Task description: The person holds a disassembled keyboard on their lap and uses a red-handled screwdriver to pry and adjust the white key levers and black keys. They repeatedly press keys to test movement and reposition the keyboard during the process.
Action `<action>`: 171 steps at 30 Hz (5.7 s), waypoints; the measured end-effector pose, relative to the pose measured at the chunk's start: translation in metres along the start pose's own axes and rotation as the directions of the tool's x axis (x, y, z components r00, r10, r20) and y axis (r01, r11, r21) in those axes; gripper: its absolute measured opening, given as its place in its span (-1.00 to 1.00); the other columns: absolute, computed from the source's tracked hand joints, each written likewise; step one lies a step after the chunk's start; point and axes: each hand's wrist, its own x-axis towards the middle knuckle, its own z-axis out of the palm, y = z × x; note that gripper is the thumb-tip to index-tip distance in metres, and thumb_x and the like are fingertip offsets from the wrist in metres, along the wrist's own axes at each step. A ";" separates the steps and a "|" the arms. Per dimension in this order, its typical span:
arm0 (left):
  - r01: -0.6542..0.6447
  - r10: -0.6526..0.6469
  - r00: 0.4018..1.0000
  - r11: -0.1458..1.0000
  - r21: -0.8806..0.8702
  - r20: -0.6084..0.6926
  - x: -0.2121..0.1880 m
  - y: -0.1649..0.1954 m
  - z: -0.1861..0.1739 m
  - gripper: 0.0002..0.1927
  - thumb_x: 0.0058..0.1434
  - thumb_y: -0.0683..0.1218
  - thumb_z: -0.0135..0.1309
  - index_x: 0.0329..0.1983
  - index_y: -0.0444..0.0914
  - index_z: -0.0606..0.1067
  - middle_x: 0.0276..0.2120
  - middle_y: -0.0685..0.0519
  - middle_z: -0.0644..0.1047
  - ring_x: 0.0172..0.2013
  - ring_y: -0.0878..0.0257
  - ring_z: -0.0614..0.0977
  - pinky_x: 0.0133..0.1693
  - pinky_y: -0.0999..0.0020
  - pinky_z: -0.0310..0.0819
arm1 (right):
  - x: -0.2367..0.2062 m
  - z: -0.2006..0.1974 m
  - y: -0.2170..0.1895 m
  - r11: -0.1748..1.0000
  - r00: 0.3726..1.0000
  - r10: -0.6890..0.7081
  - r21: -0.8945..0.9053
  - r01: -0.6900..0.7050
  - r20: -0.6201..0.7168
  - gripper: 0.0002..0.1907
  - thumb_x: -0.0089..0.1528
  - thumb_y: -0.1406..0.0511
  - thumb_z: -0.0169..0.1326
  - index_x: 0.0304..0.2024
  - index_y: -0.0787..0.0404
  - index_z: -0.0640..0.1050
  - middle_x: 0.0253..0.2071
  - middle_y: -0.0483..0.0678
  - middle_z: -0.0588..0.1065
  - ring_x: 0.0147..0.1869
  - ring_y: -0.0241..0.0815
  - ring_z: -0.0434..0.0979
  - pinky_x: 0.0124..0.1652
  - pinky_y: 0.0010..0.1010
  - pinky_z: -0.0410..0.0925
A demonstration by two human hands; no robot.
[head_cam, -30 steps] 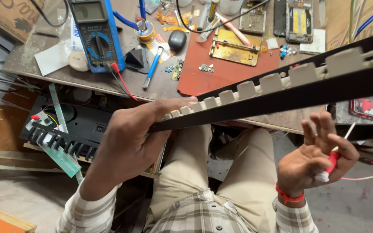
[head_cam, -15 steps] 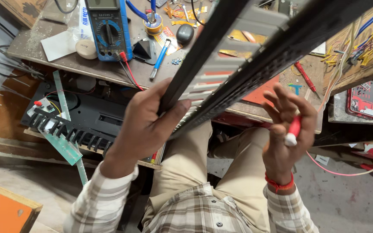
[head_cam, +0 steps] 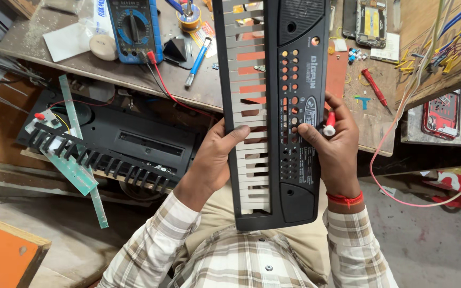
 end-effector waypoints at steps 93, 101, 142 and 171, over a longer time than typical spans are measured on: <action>0.082 -0.082 0.997 0.994 -0.066 0.001 0.030 -0.046 -0.036 -0.47 0.43 0.08 0.03 0.38 -0.20 0.29 0.17 0.03 0.49 0.19 0.22 0.54 0.21 0.22 0.51 | 0.039 -0.040 0.050 0.992 0.997 -0.004 -0.122 0.014 0.077 -0.33 0.34 0.25 0.27 0.39 0.38 0.32 0.13 -0.02 0.55 0.16 -0.33 0.54 0.15 -0.51 0.42; 0.077 -0.068 0.995 0.990 -0.119 0.075 0.029 -0.045 -0.039 -0.33 0.43 0.20 0.00 0.43 -0.30 0.25 0.24 -0.07 0.47 0.26 0.14 0.51 0.29 0.11 0.43 | 0.039 -0.041 0.047 0.997 0.996 -0.002 -0.080 0.009 0.087 -0.35 0.35 0.25 0.26 0.38 0.38 0.32 0.13 -0.04 0.54 0.18 -0.33 0.55 0.18 -0.53 0.42; -0.074 0.064 0.992 0.993 -0.094 -0.105 0.017 -0.051 -0.061 -0.46 0.50 0.20 -0.08 0.30 -0.28 0.38 0.03 -0.06 0.56 0.08 0.18 0.60 0.16 0.23 0.58 | 0.042 -0.057 0.047 0.989 0.993 0.093 0.111 -0.100 0.073 -0.31 0.32 0.27 0.27 0.40 0.39 0.29 0.10 -0.06 0.53 0.08 -0.38 0.56 0.07 -0.59 0.44; -0.232 0.298 0.929 0.931 0.280 -0.219 0.004 -0.053 -0.014 -0.51 0.53 0.09 -0.24 0.38 -0.27 0.29 0.10 0.02 0.51 0.07 0.34 0.57 0.11 0.39 0.53 | 0.043 -0.056 0.049 0.995 0.994 0.069 0.060 -0.074 0.083 -0.28 0.31 0.24 0.29 0.39 0.40 0.30 0.04 -0.07 0.54 0.08 -0.39 0.56 0.07 -0.62 0.43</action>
